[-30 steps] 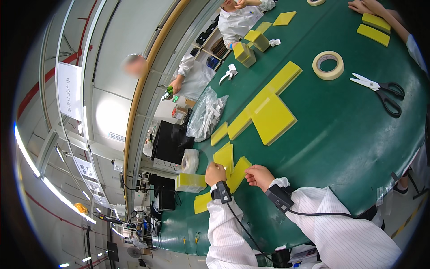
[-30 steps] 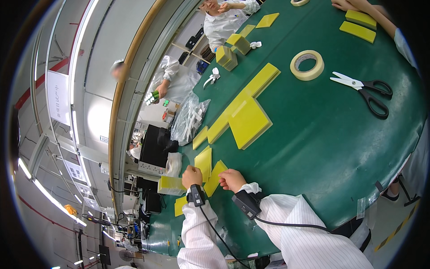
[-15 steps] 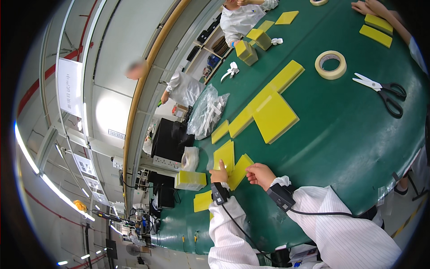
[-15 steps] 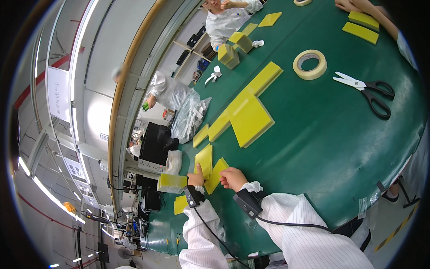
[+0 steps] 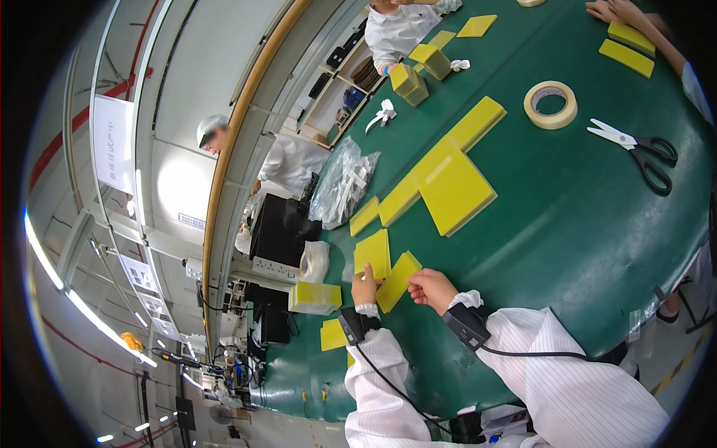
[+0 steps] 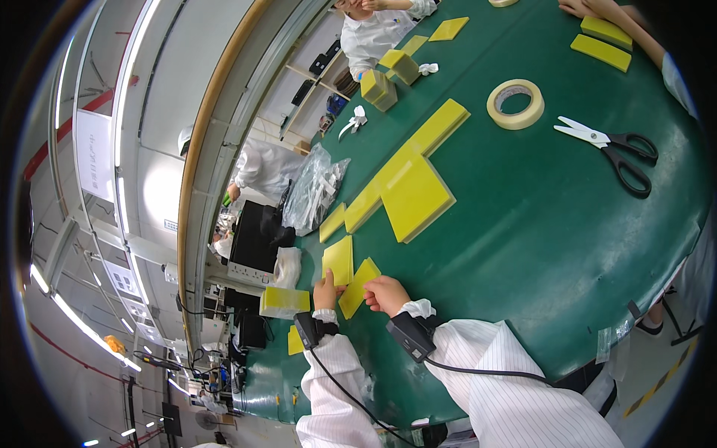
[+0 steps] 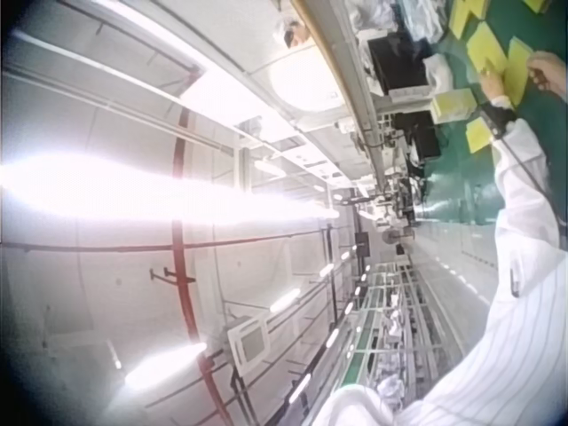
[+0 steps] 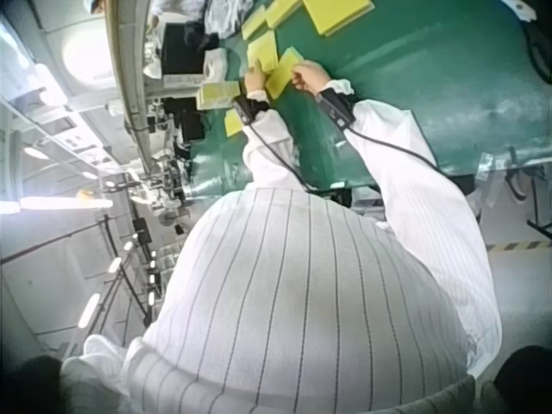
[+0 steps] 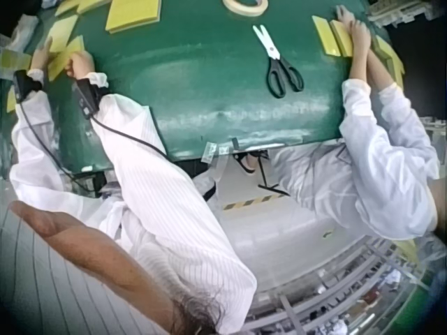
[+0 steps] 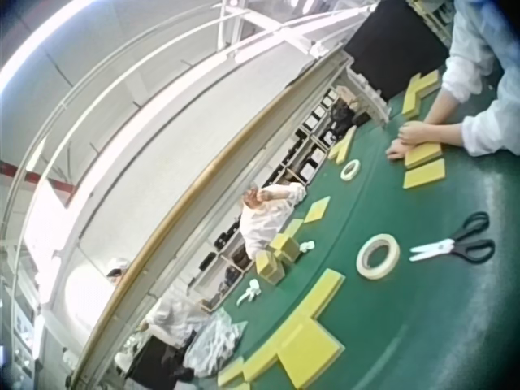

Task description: Applying adhesive film or tape to yellow rectangular electronic components at a factory assembly line.

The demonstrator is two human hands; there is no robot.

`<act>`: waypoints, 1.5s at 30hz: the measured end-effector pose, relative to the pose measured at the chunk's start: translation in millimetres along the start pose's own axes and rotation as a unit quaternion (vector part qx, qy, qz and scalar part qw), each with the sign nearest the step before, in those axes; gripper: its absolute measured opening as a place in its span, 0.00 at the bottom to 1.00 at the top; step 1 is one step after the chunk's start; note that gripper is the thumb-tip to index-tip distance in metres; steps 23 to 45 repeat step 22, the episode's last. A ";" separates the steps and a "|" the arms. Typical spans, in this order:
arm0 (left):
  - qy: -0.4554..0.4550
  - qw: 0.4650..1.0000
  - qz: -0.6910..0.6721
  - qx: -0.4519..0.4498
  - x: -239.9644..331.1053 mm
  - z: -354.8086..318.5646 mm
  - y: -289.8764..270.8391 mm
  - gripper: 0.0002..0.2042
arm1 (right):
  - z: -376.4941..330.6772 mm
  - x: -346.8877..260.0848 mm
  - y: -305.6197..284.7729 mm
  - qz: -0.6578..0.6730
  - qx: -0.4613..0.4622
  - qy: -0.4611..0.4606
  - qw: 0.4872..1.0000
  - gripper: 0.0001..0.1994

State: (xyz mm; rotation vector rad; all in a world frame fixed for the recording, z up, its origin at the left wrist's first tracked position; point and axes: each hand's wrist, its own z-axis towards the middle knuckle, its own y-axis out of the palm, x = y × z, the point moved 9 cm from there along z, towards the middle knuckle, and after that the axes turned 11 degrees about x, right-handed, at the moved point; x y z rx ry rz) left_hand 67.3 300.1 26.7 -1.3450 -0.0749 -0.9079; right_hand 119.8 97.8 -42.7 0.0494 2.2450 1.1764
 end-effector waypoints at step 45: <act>0.226 0.962 0.126 0.093 39.9 -53.3 -15.7 0.13 | -4.6 -24.4 -8.8 0.034 0.064 -0.092 0.993 0.07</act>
